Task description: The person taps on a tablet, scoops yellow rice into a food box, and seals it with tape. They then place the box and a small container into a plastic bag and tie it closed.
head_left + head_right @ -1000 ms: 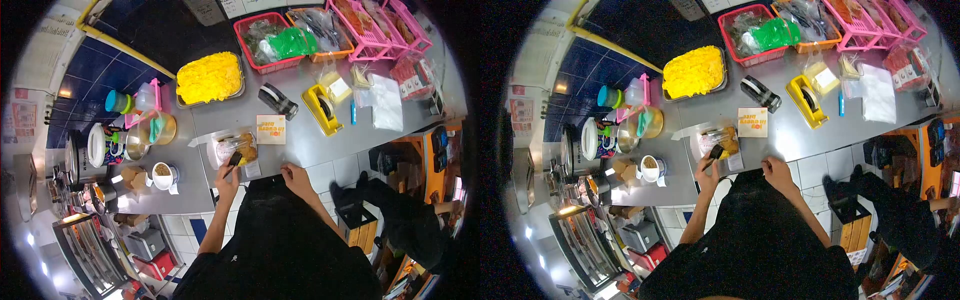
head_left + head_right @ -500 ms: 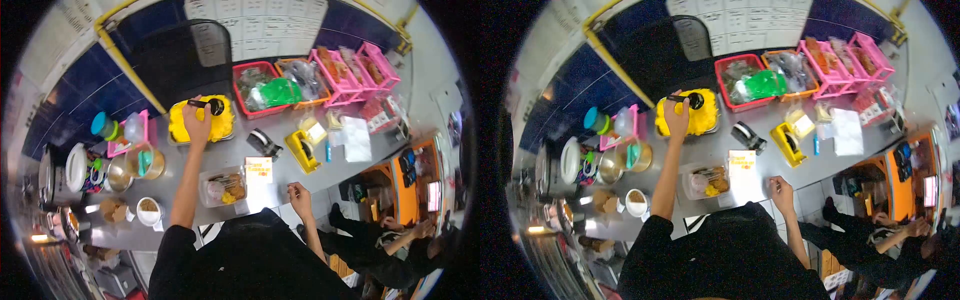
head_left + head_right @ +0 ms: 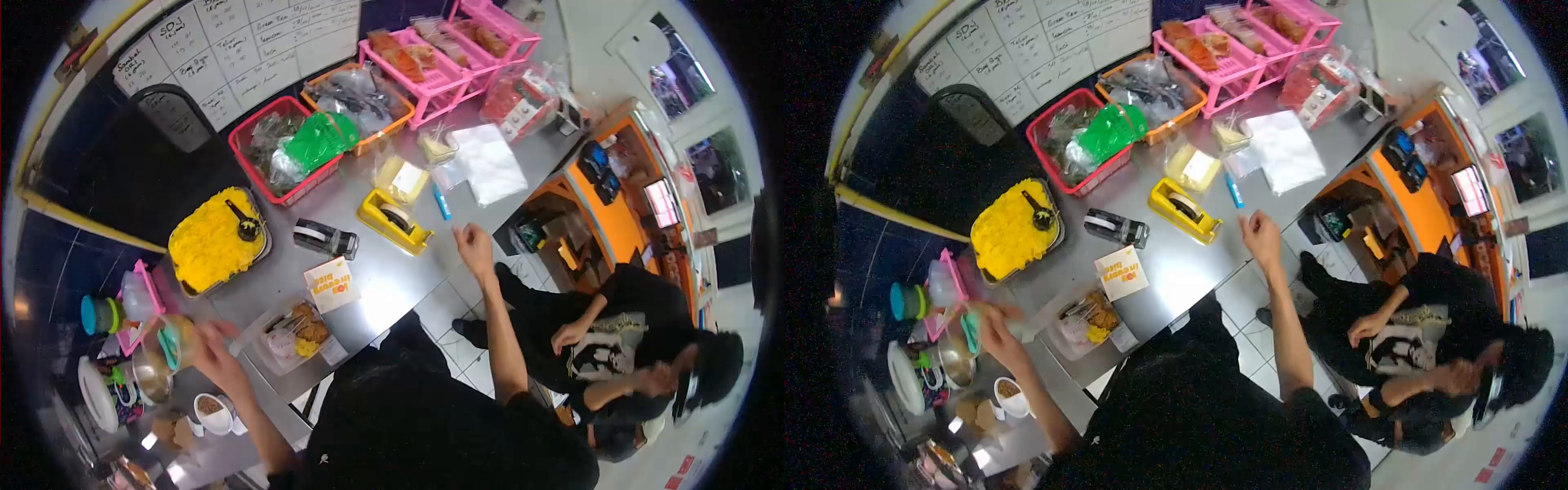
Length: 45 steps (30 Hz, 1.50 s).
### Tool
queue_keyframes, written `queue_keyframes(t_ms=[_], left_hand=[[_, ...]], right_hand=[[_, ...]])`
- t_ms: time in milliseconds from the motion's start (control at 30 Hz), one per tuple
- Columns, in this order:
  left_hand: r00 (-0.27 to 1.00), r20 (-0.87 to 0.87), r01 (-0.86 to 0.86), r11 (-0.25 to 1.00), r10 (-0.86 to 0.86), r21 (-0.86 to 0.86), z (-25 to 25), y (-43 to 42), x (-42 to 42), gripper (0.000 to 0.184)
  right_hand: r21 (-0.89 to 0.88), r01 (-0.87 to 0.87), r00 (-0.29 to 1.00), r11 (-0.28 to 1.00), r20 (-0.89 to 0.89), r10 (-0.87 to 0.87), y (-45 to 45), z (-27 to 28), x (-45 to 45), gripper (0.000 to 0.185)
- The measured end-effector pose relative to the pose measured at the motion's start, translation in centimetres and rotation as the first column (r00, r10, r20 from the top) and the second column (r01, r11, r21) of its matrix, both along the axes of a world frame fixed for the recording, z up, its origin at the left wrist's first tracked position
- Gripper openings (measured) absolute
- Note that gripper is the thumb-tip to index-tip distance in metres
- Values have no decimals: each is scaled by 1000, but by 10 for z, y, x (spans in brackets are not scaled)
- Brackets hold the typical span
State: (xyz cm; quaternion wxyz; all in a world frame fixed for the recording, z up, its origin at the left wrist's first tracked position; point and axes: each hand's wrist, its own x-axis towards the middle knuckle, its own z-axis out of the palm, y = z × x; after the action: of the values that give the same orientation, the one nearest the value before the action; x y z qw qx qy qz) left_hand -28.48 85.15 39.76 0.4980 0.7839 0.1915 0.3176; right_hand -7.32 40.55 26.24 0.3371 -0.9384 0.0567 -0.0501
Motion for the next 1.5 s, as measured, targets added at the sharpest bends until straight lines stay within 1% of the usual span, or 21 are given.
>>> queue_keyframes(t_ms=[67, 167, 267, 367, 433, 500, 633, 700, 833, 900, 933, 967, 1033, 1067, 1233, 1267, 1300, 1333, 1367, 1433, 1500], left_hand=[[956, -166, 192, 945, -241, -266, -40, -43, -53, 10], [757, -544, 326, 931, -361, -164, -38, -148, -59, 71], [402, -719, 483, 798, -568, -360, -65, -208, -63, 57], [589, -607, 395, 845, -534, -360, -63, -267, -18, 48], [694, -577, 357, 902, -431, -244, -82, -295, 14, 46], [738, -530, 347, 909, -417, -230, -80, -313, 52, 47], [783, -478, 497, 862, -397, 97, -97, -333, 103, 53], [781, -437, 534, 840, -446, 96, -104, -335, 114, 50], [891, -333, 372, 917, -308, 148, -107, -318, 99, 35], [887, -382, 159, 948, -260, -276, -109, -314, 91, 24], [961, -212, 101, 941, -176, -322, -114, -315, 87, 12], [965, -201, 95, 940, -167, -327, -116, -315, 83, 12], [997, -4, 56, 764, -76, -643, -119, -317, 71, 8], [998, -53, -49, 646, 13, -762, -113, -321, 66, 9], [876, -142, -436, 631, 461, -642, -152, -315, 42, 20], [811, -173, -524, 562, 559, -640, -149, -310, 35, 19], [716, -414, -689, 470, 563, -552, -184, -287, 9, 20], [613, -254, -621, 257, 748, -741, -178, -258, -11, 24], [508, -227, -706, 251, 831, -663, -169, -229, -35, 29], [493, -213, -743, 281, 844, -607, -173, -187, -82, 33], [548, -219, -727, 330, 807, -603, -175, -172, -110, 31]], right_hand=[[-42, -37, 996, 998, 80, 40, -5, -25, 52, 31], [-219, -81, 974, 972, 190, 124, -17, -100, 118, 29], [-304, -157, 971, 940, 126, 203, -24, -131, 152, 38], [-228, -304, 953, 925, -89, 291, -27, -98, 133, 46], [278, -156, 912, 948, -327, 246, -36, -54, 94, 62], [666, -190, 911, 721, -154, 382, -45, -26, 53, 59], [550, -494, 572, 673, -378, 728, -55, 39, 11, 38], [701, -258, 455, 665, -519, 724, -44, 63, 1, 29], [904, -151, 357, 400, -327, 875, -29, 65, 6, 32], [923, -219, 205, 316, -273, 940, -26, 58, 19, 39], [773, -453, 328, 444, -319, 889, -15, 49, 11, 31], [509, -763, 360, 399, -178, 916, -12, 35, 0, 34], [754, -554, 82, 353, -373, 924, 0, 14, -9, 34], [750, -562, 69, 348, -377, 924, 8, 16, -16, 34], [912, 131, -169, 389, -366, 915, 43, 7, -68, 32], [914, 92, -141, 395, -381, 914, 52, 16, -80, 35], [912, 90, -135, 401, -388, 912, 49, 14, -84, 35], [926, 93, -124, 365, -353, 927, 39, 9, -86, 34], [939, 94, -113, 330, -320, 941, 32, 6, -86, 33], [617, -633, 250, 467, -409, 878, 34, -2, -70, 29], [42, -904, 412, 425, -181, 893, 43, -49, -45, 32]])
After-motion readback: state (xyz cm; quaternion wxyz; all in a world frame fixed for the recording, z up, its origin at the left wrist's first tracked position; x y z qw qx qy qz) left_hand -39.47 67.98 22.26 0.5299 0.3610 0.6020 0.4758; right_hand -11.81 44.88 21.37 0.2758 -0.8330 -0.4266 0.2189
